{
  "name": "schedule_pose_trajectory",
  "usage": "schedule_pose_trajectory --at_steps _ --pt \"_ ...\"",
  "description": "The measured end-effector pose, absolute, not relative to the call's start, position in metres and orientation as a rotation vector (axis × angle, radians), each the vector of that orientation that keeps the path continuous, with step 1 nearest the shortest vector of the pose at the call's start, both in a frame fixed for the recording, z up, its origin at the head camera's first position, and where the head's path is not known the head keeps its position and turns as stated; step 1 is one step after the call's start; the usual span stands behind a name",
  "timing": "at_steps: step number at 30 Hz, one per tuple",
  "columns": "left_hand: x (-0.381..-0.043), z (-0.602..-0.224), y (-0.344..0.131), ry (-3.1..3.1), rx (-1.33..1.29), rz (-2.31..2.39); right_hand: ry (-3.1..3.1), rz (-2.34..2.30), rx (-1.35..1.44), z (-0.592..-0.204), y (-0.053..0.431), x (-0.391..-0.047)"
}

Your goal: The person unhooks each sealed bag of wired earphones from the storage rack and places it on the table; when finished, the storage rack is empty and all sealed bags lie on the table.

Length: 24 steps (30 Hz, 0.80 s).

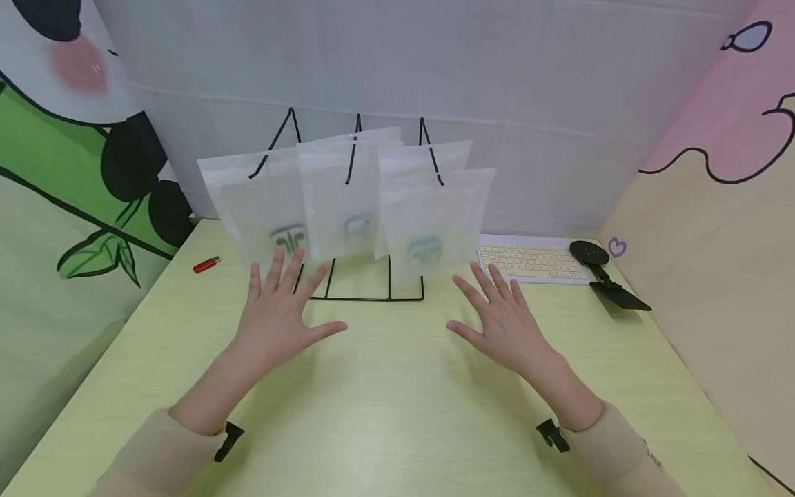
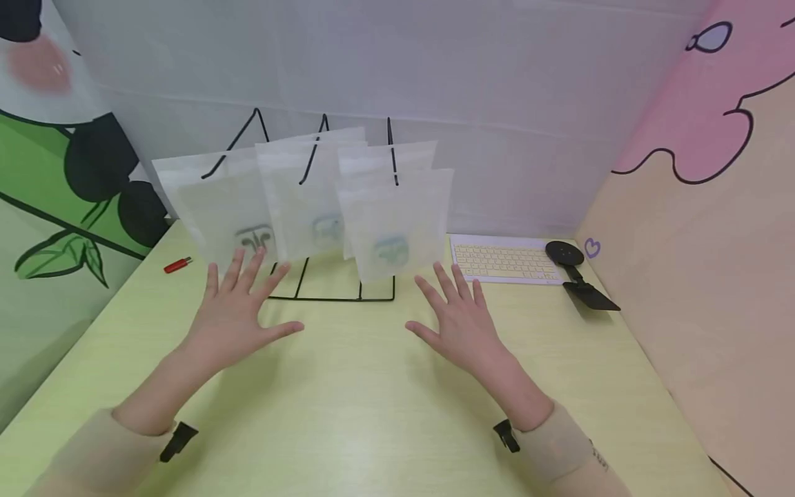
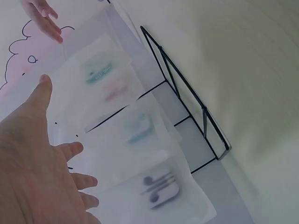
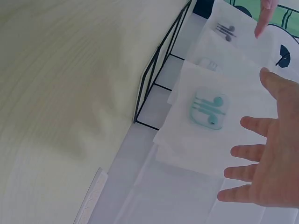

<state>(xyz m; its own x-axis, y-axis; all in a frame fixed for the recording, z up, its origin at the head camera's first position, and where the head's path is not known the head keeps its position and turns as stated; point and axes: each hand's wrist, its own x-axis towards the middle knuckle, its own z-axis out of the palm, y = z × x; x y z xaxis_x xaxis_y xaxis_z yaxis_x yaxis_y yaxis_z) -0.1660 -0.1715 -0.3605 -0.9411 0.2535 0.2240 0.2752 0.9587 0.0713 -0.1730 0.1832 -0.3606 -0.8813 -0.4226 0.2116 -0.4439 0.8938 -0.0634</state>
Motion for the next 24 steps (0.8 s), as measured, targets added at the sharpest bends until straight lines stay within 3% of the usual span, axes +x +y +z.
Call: schedule_pose_trajectory --at_steps 12,24 --pt "-0.166 -0.341 -0.219 -2.585 -0.311 -0.263 -2.842 0.377 0.793 -0.375 0.174 -0.191" --pt "-0.194 -0.343 -0.262 -2.225 -0.298 -0.518 -2.962 0.551 0.864 -0.403 0.164 -0.213"
